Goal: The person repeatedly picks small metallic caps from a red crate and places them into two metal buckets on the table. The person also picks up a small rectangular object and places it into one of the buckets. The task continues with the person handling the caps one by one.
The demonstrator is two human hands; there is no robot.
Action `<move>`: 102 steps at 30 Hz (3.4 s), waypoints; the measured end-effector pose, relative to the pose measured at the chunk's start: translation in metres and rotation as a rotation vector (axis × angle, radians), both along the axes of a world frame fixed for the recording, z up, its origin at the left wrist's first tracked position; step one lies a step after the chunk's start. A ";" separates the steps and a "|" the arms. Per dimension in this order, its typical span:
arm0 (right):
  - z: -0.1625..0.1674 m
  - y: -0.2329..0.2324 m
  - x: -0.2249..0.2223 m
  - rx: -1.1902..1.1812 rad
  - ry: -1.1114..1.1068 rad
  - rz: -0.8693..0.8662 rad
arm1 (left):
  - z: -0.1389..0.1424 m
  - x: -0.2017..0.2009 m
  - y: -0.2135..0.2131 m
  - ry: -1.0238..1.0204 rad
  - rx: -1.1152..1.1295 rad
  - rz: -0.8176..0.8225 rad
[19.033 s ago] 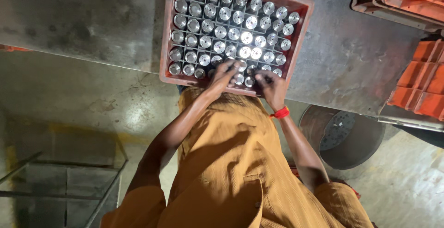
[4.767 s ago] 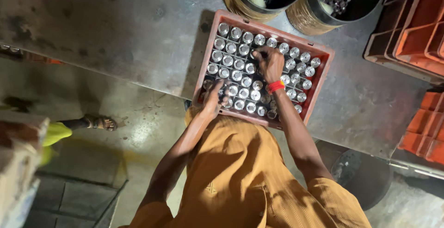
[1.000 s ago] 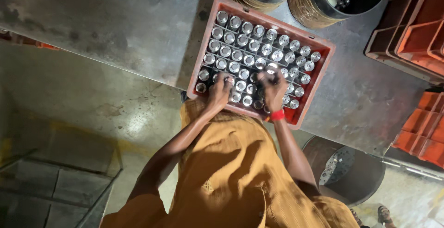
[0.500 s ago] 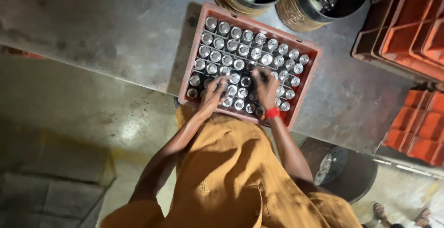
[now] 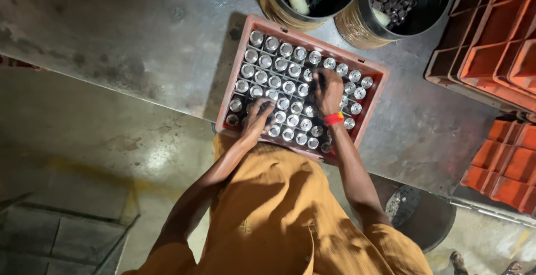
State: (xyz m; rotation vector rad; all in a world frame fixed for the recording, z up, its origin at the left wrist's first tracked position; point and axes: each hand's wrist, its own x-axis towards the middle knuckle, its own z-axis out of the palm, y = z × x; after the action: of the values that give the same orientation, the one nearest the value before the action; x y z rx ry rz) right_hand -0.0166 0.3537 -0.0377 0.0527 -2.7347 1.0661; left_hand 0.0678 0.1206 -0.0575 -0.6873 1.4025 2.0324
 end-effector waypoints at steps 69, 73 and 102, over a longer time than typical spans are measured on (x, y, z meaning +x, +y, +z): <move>0.053 -0.095 0.082 -0.184 0.191 0.030 | -0.048 -0.045 0.026 0.142 0.428 -0.259; 0.035 -0.095 0.082 -0.272 0.205 0.052 | -0.045 -0.040 0.023 -0.027 0.550 -0.166; 0.010 -0.010 -0.055 0.023 -0.021 -0.209 | -0.014 -0.010 -0.009 -0.150 0.534 0.340</move>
State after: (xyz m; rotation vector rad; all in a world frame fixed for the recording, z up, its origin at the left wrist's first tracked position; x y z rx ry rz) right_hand -0.0718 0.3435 -0.0277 -0.2365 -2.6986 0.9822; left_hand 0.0575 0.1116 -0.0719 -0.8504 0.6366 2.4146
